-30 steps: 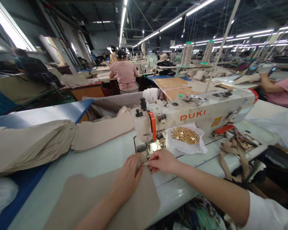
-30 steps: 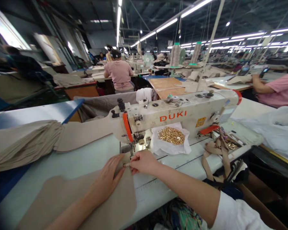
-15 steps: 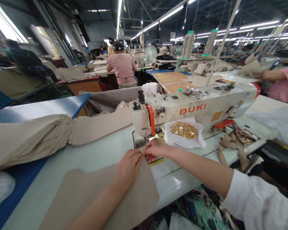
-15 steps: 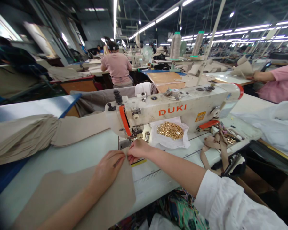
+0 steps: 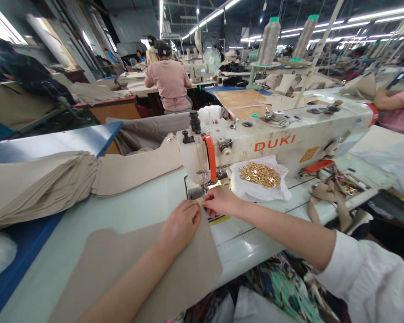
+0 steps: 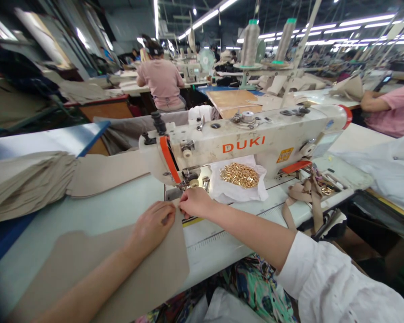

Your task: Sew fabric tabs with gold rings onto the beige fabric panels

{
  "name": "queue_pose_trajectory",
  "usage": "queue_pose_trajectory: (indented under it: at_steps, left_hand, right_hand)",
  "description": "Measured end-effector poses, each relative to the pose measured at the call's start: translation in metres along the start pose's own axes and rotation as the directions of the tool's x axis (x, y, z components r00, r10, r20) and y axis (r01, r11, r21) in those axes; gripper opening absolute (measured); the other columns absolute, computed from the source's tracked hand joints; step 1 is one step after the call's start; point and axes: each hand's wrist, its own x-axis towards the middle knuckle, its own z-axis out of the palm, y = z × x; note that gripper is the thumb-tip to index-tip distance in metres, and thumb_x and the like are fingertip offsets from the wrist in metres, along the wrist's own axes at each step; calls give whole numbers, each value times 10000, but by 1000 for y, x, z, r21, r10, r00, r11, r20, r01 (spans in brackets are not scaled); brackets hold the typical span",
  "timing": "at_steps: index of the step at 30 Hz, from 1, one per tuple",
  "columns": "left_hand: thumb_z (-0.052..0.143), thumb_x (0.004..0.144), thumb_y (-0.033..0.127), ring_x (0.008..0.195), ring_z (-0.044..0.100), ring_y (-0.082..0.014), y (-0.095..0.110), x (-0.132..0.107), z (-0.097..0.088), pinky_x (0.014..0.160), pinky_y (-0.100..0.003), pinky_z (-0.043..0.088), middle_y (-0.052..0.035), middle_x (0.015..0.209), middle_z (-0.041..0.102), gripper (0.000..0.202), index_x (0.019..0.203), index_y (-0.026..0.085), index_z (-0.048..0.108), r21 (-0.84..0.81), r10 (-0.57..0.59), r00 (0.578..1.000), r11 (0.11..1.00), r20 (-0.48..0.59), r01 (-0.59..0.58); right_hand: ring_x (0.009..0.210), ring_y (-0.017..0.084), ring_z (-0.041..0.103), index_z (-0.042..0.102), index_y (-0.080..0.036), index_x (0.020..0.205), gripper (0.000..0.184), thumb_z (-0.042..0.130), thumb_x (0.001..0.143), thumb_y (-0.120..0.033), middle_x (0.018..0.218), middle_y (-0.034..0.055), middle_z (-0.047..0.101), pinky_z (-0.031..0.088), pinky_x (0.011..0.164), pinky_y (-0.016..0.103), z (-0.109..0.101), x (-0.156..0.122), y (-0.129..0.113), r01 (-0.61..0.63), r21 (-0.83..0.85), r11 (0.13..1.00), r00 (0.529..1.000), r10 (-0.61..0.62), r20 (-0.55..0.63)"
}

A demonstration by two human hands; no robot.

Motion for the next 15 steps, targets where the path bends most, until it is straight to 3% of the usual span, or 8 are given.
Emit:
queue_pose_trajectory:
  at_steps: [3, 5, 7, 9, 10, 12, 15]
  left_hand:
    - [431, 842, 113, 758, 585, -178, 1, 0, -1, 706, -310, 516, -43, 759, 636, 171, 737, 181, 546, -14, -11, 1000, 1000, -8, 11]
    - [428, 849, 115, 758, 588, -176, 1, -1, -1, 710, -312, 519, -43, 769, 642, 170, 753, 183, 550, -33, -8, 1000, 999, -15, 8]
    - [430, 858, 120, 765, 593, -171, 0, -1, -1, 720, -312, 521, -41, 785, 647, 170, 762, 184, 554, -59, -4, 1000, 998, -30, 3]
    - [439, 866, 130, 773, 596, -166, 0, -2, -1, 730, -310, 522, -40, 801, 652, 166, 762, 186, 556, -87, -6, 999, 996, -45, 2]
    - [444, 868, 136, 777, 596, -166, -1, -1, -1, 734, -312, 523, -39, 805, 654, 164, 760, 186, 557, -95, -9, 999, 995, -49, 4]
    - [440, 873, 143, 769, 594, -166, -1, -1, -1, 725, -314, 523, -36, 791, 652, 177, 746, 189, 555, -95, -13, 999, 995, -39, 9]
    - [425, 872, 141, 750, 588, -169, -1, 1, -1, 706, -315, 520, -32, 757, 643, 196, 735, 192, 556, -74, -9, 1000, 997, -8, 8]
  right_hand:
    - [789, 191, 610, 650, -165, 713, 123, 554, 778, -124, 753, 40, 663, 450, 790, 322, -5, -21, 12, 141, -149, 979, 987, -151, -57]
    - [891, 201, 578, 664, -169, 786, 139, 542, 809, -108, 869, 59, 666, 420, 849, 330, -9, -39, 21, 293, -295, 910, 950, -311, -14]
    - [902, 202, 555, 662, -155, 880, 149, 520, 852, -117, 903, 78, 656, 436, 827, 319, -11, -56, 29, 531, -534, 658, 827, -541, 155]
    - [920, 203, 539, 632, -136, 987, 163, 506, 883, -140, 953, 91, 643, 449, 820, 315, -12, -67, 36, 652, -646, 396, 697, -648, 307]
    - [940, 203, 531, 611, -131, 1034, 179, 504, 892, -151, 987, 94, 635, 450, 830, 317, -11, -70, 38, 672, -666, 324, 662, -666, 343]
    - [981, 200, 518, 569, -135, 1103, 214, 492, 905, -163, 1041, 94, 621, 448, 851, 325, -8, -70, 41, 680, -686, 259, 630, -684, 366]
    - [983, 189, 519, 577, -151, 1062, 184, 461, 926, -194, 1026, 79, 625, 445, 867, 324, -1, -61, 42, 660, -704, 263, 617, -724, 308]
